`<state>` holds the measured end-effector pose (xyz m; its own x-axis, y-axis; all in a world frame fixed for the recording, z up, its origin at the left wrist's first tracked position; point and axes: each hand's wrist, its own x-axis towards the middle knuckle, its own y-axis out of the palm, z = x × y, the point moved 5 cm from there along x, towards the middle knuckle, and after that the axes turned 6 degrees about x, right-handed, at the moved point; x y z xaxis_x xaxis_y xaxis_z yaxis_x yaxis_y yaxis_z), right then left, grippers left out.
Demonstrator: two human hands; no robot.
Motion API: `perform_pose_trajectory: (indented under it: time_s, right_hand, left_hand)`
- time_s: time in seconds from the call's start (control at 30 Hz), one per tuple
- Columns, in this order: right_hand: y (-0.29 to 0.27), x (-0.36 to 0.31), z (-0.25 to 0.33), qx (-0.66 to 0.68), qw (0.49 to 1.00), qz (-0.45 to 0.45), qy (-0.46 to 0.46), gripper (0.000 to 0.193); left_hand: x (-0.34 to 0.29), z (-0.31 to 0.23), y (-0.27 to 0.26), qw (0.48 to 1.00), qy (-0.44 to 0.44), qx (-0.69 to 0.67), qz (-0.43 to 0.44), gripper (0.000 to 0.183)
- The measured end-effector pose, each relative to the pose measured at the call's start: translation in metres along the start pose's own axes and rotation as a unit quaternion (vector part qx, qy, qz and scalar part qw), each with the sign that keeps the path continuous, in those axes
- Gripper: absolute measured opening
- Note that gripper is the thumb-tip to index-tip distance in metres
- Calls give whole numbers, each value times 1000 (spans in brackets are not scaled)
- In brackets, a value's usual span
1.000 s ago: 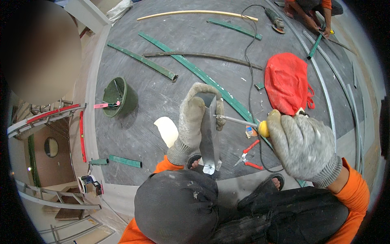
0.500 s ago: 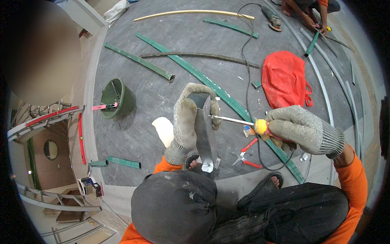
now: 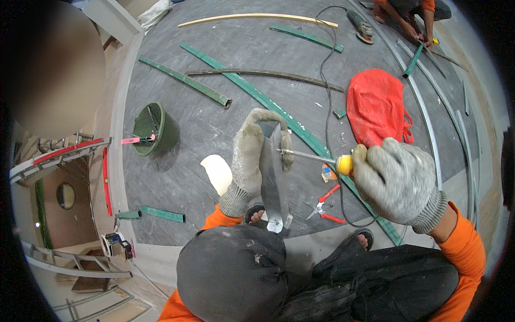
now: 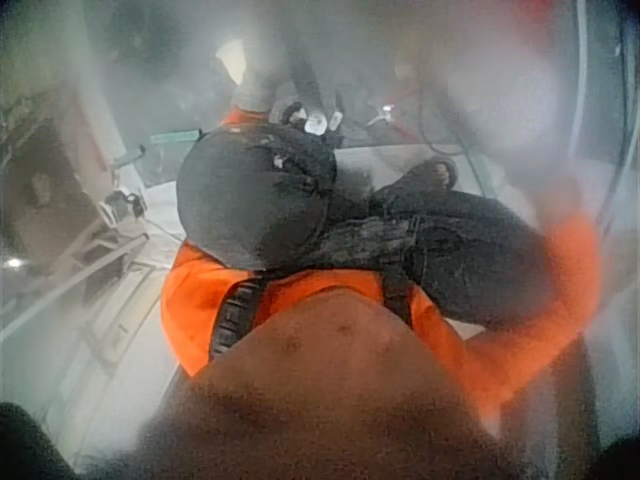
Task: The person sits on the floor and uses a screwdriver to tighten screws into a small metal piece. They then use pliers to bend and shape the metal piece. Finally, they use the pliers to mark a green metal bar.
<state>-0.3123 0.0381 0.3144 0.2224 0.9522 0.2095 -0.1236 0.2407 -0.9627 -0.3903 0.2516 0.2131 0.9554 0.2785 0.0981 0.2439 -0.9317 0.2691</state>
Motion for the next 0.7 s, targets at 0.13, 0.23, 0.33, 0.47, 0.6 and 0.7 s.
perform_pose_trajectory:
  time_s: [0.13,0.23,0.33,0.47,0.6,0.7]
  right_hand:
    - [-6,6,-10,39,997,30,64,27]
    - [7,13,-21,234,938,189,171,32]
    - [21,-9,-40,317,946,46,52,35]
    - [16,1,-36,392,894,149,159,35]
    - [6,6,-20,285,914,225,183,37]
    - [-3,-1,-4,68,994,52,67,31]
  left_hand:
    - [-3,2,-1,1000,7,2,8,69]
    - [-3,-7,0,999,40,28,-19,68]
    - [2,-9,14,996,67,55,25,70]
    - [1,-3,7,997,49,26,46,69]
    - [-2,-3,2,998,17,-37,48,65]
    - [2,2,3,998,-4,-46,36,61]
